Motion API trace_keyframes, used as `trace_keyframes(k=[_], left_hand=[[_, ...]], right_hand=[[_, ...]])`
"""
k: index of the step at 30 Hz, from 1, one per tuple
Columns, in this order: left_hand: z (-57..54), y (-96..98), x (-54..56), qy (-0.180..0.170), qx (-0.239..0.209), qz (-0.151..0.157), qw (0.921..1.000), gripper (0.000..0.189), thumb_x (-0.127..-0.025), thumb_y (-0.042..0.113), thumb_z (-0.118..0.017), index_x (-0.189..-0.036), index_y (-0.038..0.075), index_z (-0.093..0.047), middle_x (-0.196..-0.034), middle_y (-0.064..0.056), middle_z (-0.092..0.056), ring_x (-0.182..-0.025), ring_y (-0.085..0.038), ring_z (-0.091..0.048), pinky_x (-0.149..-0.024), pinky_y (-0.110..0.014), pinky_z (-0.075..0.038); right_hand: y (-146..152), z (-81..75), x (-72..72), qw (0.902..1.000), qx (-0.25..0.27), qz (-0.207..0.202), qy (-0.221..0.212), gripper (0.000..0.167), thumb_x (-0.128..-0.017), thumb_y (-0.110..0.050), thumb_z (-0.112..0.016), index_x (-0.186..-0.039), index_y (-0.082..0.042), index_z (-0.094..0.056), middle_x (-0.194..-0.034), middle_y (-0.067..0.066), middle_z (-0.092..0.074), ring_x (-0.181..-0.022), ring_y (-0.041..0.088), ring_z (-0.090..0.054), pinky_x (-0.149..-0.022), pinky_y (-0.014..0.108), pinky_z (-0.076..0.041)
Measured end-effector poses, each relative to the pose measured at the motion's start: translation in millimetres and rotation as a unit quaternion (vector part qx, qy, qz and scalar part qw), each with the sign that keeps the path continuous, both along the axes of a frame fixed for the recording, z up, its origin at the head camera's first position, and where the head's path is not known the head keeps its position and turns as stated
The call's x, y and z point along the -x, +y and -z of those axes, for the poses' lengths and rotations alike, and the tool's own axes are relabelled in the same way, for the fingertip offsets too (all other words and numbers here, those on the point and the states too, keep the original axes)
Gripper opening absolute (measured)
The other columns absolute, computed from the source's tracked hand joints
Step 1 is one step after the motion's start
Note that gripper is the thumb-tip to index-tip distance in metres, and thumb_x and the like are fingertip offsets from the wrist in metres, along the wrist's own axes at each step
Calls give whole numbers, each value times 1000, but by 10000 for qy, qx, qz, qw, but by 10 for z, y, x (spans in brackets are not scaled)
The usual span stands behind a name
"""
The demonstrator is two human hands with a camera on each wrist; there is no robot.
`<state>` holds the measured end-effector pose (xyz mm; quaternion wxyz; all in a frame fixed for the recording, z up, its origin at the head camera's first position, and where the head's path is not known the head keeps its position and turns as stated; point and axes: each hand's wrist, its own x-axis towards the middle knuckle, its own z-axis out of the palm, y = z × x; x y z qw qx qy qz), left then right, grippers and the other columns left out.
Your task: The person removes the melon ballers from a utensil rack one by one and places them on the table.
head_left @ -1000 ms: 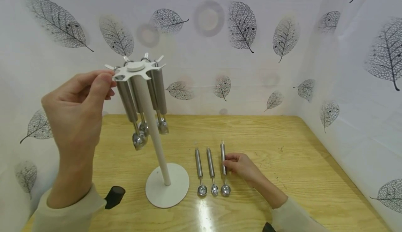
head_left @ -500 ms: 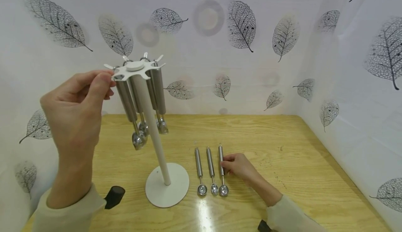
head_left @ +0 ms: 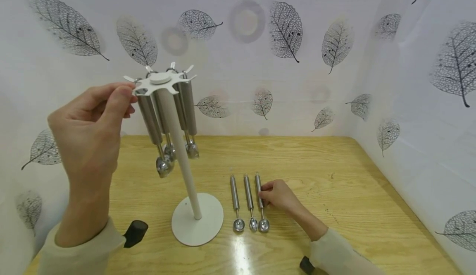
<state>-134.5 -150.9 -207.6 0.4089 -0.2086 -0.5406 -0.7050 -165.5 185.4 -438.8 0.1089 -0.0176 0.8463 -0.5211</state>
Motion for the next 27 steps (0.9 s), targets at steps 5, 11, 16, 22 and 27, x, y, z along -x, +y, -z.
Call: trace_keyframes(k=[5,11,16,22,27], left_hand=[[-2,-7,2,27,145,-122,9998,25,-91,4,-80,-101,-17,-74,-86,-17,-74,-68,-19,-64,-68,-19,-56],[2,2,7,39,166,-90,9998,25,-91,4,-79,-101,-18,-74,-85,-16,-74,-69,-19,-63,-68,-19,-56],[4,1,18,49,227,-100,9997,25,-91,4,-79,-102,-17,-74,-85,-15,-74,-69,-19,-63,-68,-19,-56],[0,-7,6,5,213,-112,9997,24,-91,4,-79,-101,-17,-74,-84,-14,-74,-68,-19,-63,-69,-19,-56],[3,-9,5,34,297,-168,9994,23,-92,5,-79,-102,-16,-74,-87,-15,-74,-70,-20,-64,-69,-19,-56]], right_hand=[[-30,31,15,9996,-168,112,175,16,-91,0,-68,-101,11,-74,-66,8,-67,-57,13,-60,-51,22,-48],[-46,49,24,9988,-366,214,252,16,-91,1,-69,-101,11,-74,-67,8,-67,-57,15,-61,-52,25,-53],[-57,67,32,9978,-528,263,297,17,-90,0,-70,-103,11,-74,-69,7,-68,-57,15,-62,-53,27,-55],[-69,64,38,9974,-578,362,248,18,-92,-1,-70,-105,11,-73,-75,8,-70,-60,16,-64,-57,28,-57],[-52,48,24,9959,-755,443,247,25,-94,-4,-70,-111,14,-70,-92,13,-73,-66,17,-66,-60,29,-58]])
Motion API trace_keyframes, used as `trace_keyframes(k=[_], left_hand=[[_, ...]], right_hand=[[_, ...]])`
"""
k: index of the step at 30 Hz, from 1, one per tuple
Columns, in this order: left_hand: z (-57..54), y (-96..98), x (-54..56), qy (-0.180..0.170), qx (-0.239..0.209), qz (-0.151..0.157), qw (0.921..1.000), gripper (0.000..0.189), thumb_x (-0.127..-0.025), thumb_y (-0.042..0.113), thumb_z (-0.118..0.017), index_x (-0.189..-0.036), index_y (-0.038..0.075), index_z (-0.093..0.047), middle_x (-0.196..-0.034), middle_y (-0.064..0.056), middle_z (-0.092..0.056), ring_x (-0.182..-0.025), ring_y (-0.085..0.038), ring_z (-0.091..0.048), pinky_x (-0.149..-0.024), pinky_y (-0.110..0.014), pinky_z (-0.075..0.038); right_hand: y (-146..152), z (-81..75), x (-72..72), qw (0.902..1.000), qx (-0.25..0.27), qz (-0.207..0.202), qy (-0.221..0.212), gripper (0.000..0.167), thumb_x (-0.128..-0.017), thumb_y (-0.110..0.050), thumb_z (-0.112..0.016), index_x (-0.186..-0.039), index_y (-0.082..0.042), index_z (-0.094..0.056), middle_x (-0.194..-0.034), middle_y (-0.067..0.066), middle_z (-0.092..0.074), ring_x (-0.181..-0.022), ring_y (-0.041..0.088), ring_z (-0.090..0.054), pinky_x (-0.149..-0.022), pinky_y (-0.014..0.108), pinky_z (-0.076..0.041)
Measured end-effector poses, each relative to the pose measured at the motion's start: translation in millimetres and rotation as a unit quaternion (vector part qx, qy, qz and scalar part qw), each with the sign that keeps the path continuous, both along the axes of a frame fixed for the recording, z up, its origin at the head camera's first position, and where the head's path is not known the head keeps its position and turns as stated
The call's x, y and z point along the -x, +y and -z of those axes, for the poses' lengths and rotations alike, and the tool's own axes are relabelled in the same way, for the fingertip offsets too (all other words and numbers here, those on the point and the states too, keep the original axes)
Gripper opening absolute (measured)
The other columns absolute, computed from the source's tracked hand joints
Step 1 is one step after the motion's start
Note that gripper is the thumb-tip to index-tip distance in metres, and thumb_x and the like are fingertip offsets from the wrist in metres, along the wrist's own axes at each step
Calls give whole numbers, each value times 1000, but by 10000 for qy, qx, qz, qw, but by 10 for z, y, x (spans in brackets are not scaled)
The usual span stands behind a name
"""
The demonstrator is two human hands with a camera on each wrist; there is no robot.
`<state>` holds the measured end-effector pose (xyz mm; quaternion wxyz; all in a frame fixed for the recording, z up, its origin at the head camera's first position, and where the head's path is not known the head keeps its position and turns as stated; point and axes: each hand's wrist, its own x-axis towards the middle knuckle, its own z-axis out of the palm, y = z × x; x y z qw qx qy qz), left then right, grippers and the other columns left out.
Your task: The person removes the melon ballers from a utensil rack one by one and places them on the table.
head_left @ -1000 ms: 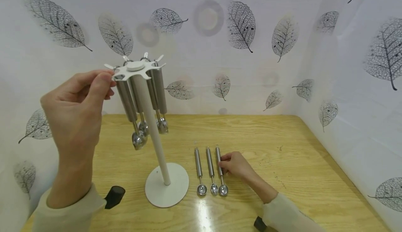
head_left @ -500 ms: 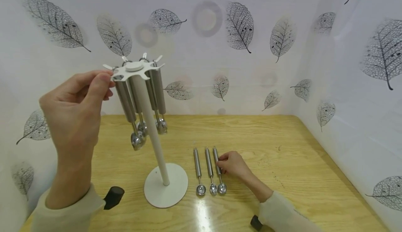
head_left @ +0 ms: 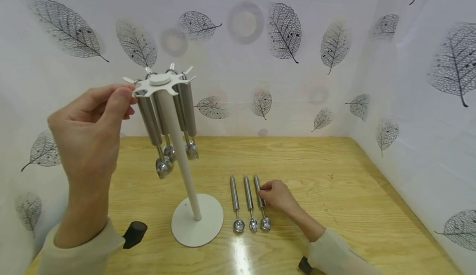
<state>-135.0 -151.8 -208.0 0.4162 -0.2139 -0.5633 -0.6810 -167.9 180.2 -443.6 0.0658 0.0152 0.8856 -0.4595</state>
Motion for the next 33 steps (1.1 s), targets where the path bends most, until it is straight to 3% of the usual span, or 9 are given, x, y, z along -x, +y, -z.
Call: trace_keyframes(k=[7,11,16,19,23,26,33], left_hand=[[-8,-3,-2,-146,-264,183,9994,24,-90,2,-80,-101,-18,-73,-86,-16,-74,-69,-21,-63,-70,-20,-56],[0,-3,11,2,-106,33,9999,26,-90,5,-80,-101,-18,-74,-85,-16,-74,-68,-20,-63,-68,-20,-56],[2,2,14,9,-135,46,9999,26,-90,5,-80,-100,-18,-73,-85,-17,-74,-68,-19,-63,-68,-20,-56],[-3,12,8,-8,-173,63,9998,26,-90,4,-80,-100,-19,-73,-85,-17,-74,-67,-19,-63,-68,-19,-56],[-9,23,1,-13,-204,85,9998,26,-90,4,-80,-100,-19,-73,-83,-16,-73,-67,-19,-63,-67,-19,-56],[-11,25,-4,-56,-248,125,9996,26,-90,3,-80,-100,-19,-73,-82,-16,-73,-67,-20,-62,-67,-20,-55],[-15,17,-6,-65,-199,62,9998,25,-90,4,-80,-100,-18,-74,-84,-15,-74,-67,-19,-63,-68,-19,-56]], right_hand=[[67,-64,10,9996,-148,-49,229,36,-98,-14,-67,-123,12,-65,-102,14,-71,-78,19,-66,-68,32,-58],[57,-163,21,9985,229,-210,444,33,-100,-13,-66,-124,10,-65,-99,11,-70,-82,23,-68,-73,38,-60],[2,-376,16,9943,813,-466,500,33,-103,-14,-63,-128,7,-64,-105,17,-69,-90,33,-67,-78,46,-60],[-37,-498,11,9904,1085,-662,535,34,-104,-16,-62,-132,4,-63,-107,14,-69,-95,36,-65,-76,39,-59],[-100,-635,7,9844,1390,-805,724,34,-105,-18,-61,-134,2,-63,-111,10,-70,-97,30,-66,-75,29,-57],[-159,-739,9,9797,1595,-813,901,34,-105,-20,-63,-133,0,-65,-113,10,-71,-96,25,-66,-76,28,-57],[-289,-987,1,9675,1919,-972,1325,34,-105,-21,-65,-130,0,-67,-112,11,-71,-99,29,-66,-78,27,-58]])
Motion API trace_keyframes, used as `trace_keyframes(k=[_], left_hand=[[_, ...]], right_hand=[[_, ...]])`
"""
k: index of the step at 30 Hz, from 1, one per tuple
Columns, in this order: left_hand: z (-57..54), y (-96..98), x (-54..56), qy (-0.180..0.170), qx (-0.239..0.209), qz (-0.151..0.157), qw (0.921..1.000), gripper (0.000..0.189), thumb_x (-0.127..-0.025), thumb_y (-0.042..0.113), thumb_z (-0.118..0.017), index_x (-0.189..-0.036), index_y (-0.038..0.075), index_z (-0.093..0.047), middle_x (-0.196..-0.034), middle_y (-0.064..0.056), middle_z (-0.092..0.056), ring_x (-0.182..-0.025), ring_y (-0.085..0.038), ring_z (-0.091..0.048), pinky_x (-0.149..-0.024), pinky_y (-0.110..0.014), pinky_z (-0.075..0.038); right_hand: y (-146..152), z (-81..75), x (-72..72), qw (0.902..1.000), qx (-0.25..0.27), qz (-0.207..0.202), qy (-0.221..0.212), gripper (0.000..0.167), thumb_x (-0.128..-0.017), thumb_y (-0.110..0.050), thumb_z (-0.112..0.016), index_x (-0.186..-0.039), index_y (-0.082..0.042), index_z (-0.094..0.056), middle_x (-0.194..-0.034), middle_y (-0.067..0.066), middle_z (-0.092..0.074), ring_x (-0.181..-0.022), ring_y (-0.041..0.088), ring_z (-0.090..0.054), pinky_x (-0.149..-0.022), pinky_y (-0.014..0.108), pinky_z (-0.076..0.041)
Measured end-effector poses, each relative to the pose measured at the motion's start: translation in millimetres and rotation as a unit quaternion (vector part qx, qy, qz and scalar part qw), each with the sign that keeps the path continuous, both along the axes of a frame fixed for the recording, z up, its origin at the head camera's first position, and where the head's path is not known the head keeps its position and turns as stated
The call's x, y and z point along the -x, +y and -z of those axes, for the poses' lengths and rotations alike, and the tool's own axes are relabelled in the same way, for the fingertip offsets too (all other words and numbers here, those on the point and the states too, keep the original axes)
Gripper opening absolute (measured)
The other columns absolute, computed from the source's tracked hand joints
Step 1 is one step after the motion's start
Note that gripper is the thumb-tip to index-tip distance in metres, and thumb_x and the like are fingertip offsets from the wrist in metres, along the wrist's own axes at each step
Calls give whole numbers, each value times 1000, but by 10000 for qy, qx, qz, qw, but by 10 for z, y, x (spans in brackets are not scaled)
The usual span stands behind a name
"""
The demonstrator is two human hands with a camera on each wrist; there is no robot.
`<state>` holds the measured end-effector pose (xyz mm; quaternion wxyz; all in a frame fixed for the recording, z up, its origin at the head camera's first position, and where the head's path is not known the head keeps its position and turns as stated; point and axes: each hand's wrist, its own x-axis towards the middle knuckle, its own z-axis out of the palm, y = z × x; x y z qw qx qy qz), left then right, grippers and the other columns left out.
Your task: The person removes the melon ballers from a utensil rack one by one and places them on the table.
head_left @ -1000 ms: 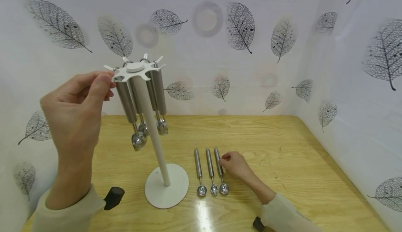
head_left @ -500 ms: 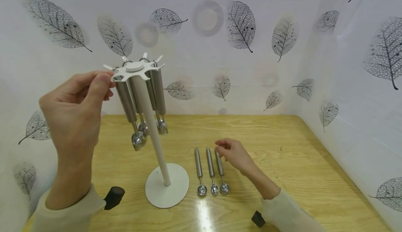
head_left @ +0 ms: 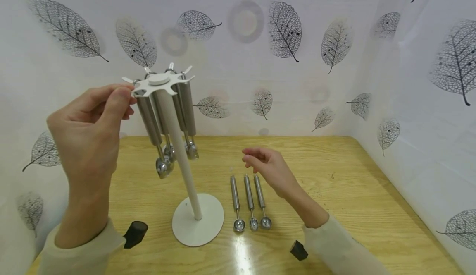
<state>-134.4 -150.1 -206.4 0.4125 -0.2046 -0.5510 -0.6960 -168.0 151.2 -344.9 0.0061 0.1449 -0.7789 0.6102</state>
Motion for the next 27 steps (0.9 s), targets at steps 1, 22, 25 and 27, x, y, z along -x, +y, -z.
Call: trace_keyframes(k=[1,22,25,27], left_hand=[[1,0,1,0,-29,14,10000,25,-90,4,-80,-100,-18,-73,-84,-15,-74,-67,-19,-63,-68,-19,-56],[10,-13,12,-197,-199,176,9995,23,-89,2,-81,-101,-17,-74,-84,-15,-74,-69,-20,-63,-69,-20,-56],[15,-12,16,-39,-57,58,10000,25,-90,4,-81,-100,-18,-74,-84,-16,-74,-68,-20,-63,-68,-20,-56],[18,-7,19,63,37,-18,10000,26,-91,5,-80,-100,-18,-73,-84,-16,-74,-67,-20,-63,-67,-20,-56]], right_hand=[[-19,-36,-5,10000,27,-20,60,33,-105,-21,-65,-130,0,-67,-112,11,-71,-99,28,-66,-78,28,-58],[-569,-691,10,9885,759,-440,1231,22,-103,-11,-66,-122,-1,-70,-105,10,-72,-92,22,-67,-83,35,-59],[-649,-741,20,9858,896,-511,1321,23,-102,-9,-66,-122,2,-68,-107,12,-71,-95,25,-67,-83,33,-59],[-692,-766,29,9835,972,-536,1426,23,-101,-7,-67,-122,4,-68,-109,13,-71,-97,31,-66,-83,32,-59]])
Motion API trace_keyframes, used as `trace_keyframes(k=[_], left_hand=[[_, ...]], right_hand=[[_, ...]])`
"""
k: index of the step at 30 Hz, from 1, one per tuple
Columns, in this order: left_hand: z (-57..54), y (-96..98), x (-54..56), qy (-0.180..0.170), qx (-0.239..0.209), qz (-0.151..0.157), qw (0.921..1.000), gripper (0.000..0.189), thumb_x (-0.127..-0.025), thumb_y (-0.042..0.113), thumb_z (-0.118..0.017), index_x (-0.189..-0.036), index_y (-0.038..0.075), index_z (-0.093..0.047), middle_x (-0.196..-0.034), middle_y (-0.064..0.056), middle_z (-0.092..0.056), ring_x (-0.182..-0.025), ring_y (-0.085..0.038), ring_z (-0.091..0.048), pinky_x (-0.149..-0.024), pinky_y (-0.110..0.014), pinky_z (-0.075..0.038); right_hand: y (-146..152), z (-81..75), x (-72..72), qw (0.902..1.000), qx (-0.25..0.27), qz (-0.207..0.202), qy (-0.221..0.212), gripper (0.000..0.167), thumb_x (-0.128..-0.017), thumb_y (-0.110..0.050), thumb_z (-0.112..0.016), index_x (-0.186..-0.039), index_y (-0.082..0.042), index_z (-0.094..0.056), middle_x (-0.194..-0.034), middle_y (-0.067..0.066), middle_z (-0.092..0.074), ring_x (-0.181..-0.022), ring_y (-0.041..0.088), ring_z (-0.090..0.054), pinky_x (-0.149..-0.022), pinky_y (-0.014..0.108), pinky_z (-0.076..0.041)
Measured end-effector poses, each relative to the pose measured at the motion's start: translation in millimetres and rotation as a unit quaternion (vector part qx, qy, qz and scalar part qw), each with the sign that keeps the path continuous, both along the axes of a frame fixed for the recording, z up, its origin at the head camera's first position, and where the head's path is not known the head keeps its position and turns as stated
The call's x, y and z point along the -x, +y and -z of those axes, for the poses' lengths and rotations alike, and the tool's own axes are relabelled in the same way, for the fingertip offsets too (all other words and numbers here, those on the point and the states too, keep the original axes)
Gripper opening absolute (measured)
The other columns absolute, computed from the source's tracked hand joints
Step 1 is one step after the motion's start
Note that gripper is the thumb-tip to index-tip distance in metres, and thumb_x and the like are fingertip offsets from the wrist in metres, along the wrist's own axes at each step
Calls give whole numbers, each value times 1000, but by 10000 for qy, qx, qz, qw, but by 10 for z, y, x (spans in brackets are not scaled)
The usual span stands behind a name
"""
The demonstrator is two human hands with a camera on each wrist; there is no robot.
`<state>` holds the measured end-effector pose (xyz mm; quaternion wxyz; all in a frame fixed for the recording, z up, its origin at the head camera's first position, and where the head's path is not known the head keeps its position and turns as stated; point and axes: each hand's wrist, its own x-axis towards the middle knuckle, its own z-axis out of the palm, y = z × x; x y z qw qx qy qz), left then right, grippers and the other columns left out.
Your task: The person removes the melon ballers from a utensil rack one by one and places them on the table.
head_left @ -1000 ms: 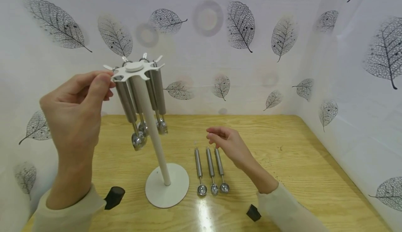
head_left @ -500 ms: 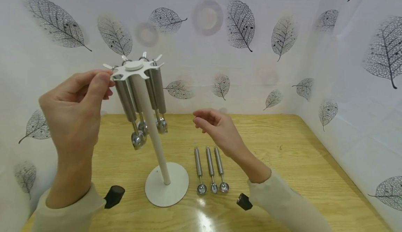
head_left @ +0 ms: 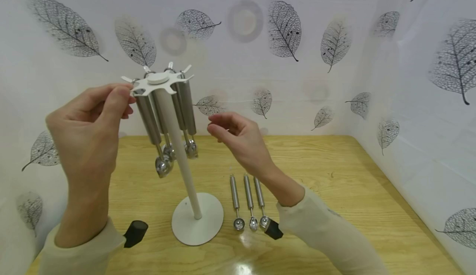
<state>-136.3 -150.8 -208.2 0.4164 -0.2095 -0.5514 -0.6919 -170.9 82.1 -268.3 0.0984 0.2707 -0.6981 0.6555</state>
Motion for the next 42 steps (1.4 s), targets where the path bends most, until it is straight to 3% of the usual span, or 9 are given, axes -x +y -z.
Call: trace_keyframes(k=[4,12,32,42], left_hand=[[-2,4,-6,-57,-151,110,9998,26,-89,4,-81,-100,-19,-73,-84,-18,-74,-67,-21,-62,-67,-20,-56],[0,-4,2,-42,-3,-3,10000,25,-91,6,-81,-101,-16,-74,-85,-17,-74,-68,-20,-63,-68,-21,-56],[-4,4,7,-46,-80,-12,10000,26,-90,6,-81,-100,-17,-74,-85,-18,-74,-68,-20,-64,-68,-20,-56],[8,6,13,-49,-172,42,9998,25,-90,4,-81,-99,-19,-73,-82,-17,-74,-67,-20,-64,-68,-20,-57]], right_hand=[[-71,-43,13,9997,71,-16,229,23,-101,-4,-67,-122,5,-67,-109,13,-70,-98,34,-66,-82,28,-58],[-212,-120,43,9987,335,-146,366,24,-98,0,-69,-121,8,-67,-110,15,-69,-93,15,-66,-85,31,-59],[-362,-142,116,9973,384,-563,281,28,-95,8,-69,-121,12,-64,-112,21,-69,-94,20,-69,-89,43,-61],[-272,-207,124,9969,503,-109,595,21,-97,4,-68,-117,10,-66,-105,19,-69,-90,18,-67,-85,35,-60]])
